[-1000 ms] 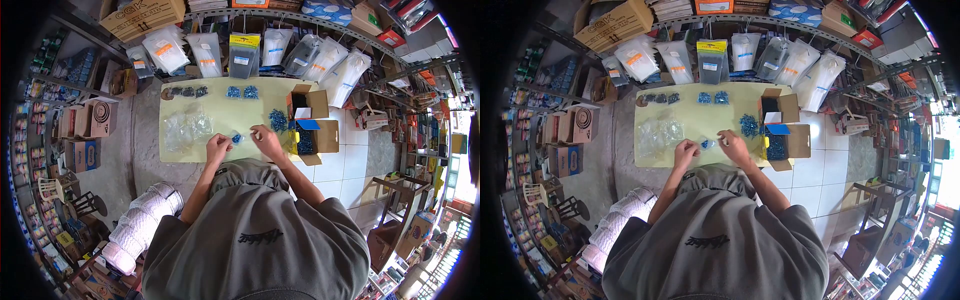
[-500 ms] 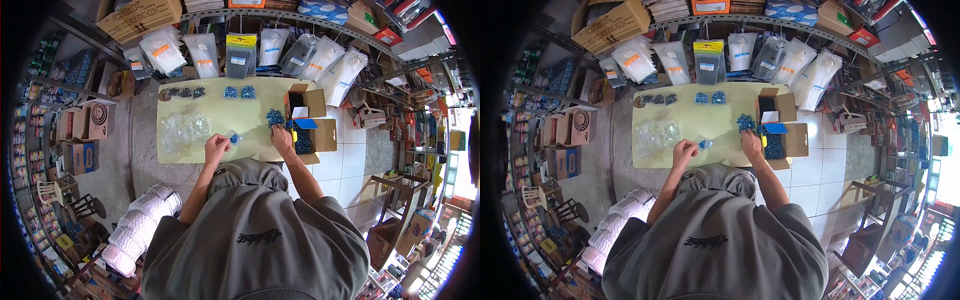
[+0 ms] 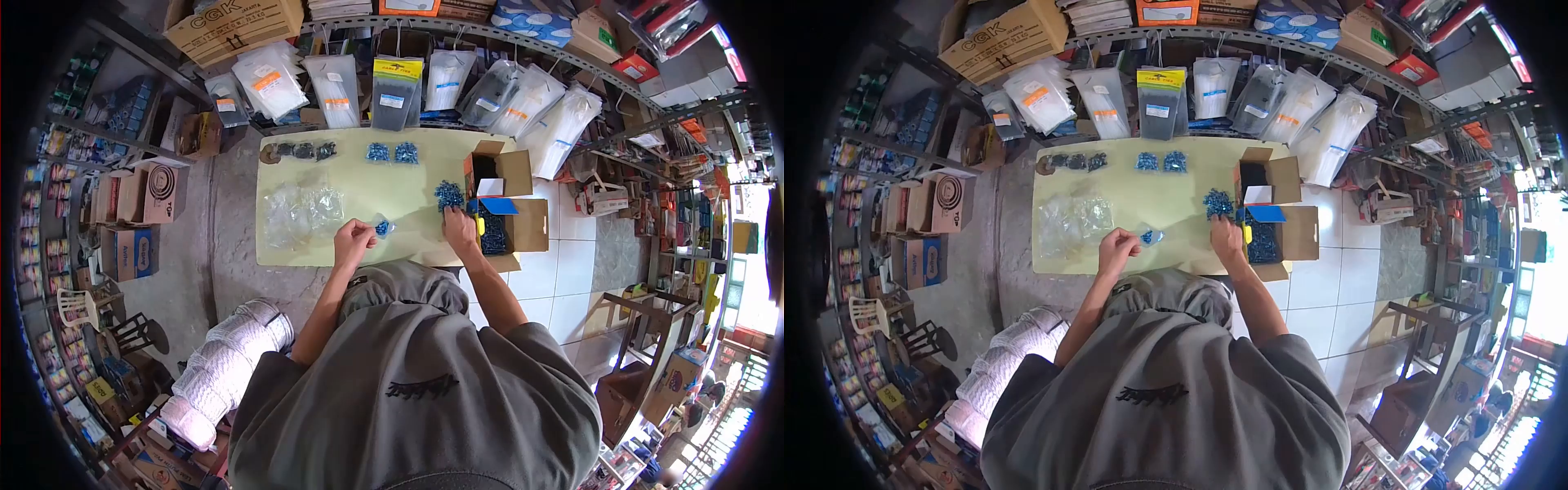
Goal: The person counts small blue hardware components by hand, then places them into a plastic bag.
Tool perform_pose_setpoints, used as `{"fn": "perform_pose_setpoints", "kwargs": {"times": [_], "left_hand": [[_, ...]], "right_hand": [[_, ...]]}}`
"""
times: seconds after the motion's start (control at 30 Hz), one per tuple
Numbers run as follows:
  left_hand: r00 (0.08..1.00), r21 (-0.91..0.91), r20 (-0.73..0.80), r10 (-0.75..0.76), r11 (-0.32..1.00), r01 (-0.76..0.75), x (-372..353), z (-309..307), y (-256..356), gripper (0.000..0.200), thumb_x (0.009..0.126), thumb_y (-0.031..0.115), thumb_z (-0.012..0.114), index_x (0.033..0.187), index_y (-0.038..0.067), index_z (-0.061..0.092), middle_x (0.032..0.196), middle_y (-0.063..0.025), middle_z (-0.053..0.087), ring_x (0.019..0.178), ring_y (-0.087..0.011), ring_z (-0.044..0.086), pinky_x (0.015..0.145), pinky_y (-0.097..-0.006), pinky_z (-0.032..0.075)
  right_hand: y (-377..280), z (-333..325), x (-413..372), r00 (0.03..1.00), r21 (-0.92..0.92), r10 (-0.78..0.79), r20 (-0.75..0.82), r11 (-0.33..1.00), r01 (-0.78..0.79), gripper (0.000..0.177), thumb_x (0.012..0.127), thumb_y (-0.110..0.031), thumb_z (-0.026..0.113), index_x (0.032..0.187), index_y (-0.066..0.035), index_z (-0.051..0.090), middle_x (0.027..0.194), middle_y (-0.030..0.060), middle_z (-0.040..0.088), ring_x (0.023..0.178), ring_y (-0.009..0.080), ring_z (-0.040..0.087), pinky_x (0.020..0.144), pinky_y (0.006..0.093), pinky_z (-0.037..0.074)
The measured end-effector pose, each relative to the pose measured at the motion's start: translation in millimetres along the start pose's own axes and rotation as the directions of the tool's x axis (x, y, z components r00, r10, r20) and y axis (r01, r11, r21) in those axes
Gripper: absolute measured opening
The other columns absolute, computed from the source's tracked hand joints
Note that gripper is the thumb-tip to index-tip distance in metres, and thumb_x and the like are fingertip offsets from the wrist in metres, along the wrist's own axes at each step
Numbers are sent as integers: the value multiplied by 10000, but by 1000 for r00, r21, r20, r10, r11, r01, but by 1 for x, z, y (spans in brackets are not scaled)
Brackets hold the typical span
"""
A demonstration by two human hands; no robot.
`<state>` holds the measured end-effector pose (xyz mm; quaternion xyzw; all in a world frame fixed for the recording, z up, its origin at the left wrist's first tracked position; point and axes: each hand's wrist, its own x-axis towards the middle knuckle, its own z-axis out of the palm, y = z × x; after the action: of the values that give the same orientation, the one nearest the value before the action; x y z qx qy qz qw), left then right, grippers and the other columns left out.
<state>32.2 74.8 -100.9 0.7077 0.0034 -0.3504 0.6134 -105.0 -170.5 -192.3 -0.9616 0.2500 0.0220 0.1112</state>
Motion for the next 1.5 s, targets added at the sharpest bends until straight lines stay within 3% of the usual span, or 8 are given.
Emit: {"fn": "perform_pose_setpoints", "kwargs": {"times": [0.2,0.37,0.47,0.63,0.83,1.0,1.1,1.5], "left_hand": [[1000,14,-1,1,1000,-1,2,-2,-4,90,812,69,616,836,-13,589,729,-74,633,641,-135,624,587,-256,520],[1000,51,-13,-4,999,5,0,0,1,89,817,68,623,840,-11,588,741,-79,637,637,-134,625,579,-255,522],[1000,53,-15,-20,998,21,0,0,0,76,825,55,612,853,-12,588,749,-81,638,640,-136,630,579,-255,525],[1000,62,-13,-19,998,20,2,-1,-3,59,834,35,589,864,-16,585,751,-83,638,647,-141,636,581,-258,530],[1000,17,-10,-2,1000,2,4,-3,-6,83,817,50,622,837,-17,576,733,-79,633,630,-133,621,573,-255,522],[999,25,-6,54,998,-53,7,-3,-12,91,816,64,640,823,-17,599,707,-80,644,619,-129,647,537,-243,526],[999,-2,-21,34,999,-34,4,-1,-6,93,817,67,642,821,-15,597,708,-77,642,618,-126,643,537,-244,527],[1000,1,-5,20,1000,-20,3,-3,-8,101,823,79,648,834,-9,599,728,-70,642,629,-127,646,556,-243,526]], "right_hand": [[-32,-38,2,999,105,33,-11,994,-32,183,759,-128,619,926,-56,593,888,145,633,767,338,651,645,435,540],[-98,-92,2,989,674,-133,-66,725,142,163,739,-122,681,884,-72,624,869,98,642,715,285,645,630,369,526],[-126,-106,-2,975,704,-202,-92,679,207,170,742,-115,696,889,-72,621,863,95,644,714,276,643,632,362,522],[-133,-102,-4,965,692,-250,-79,683,234,183,752,-137,694,909,-77,623,864,86,648,725,275,650,645,366,525],[-80,-72,-7,997,603,-40,-72,794,76,187,781,-130,645,952,-63,608,899,124,654,778,326,654,672,382,534],[-24,-35,-18,979,159,182,89,968,-194,153,835,-142,548,945,-48,599,818,246,622,743,408,635,666,471,528],[-11,-16,-22,993,68,109,-53,992,-105,116,838,-87,536,924,-43,601,794,223,631,704,380,652,595,464,538],[-5,-6,-23,990,208,138,6,969,-136,101,853,-65,524,896,9,578,868,255,599,747,423,624,653,494,522]]}}
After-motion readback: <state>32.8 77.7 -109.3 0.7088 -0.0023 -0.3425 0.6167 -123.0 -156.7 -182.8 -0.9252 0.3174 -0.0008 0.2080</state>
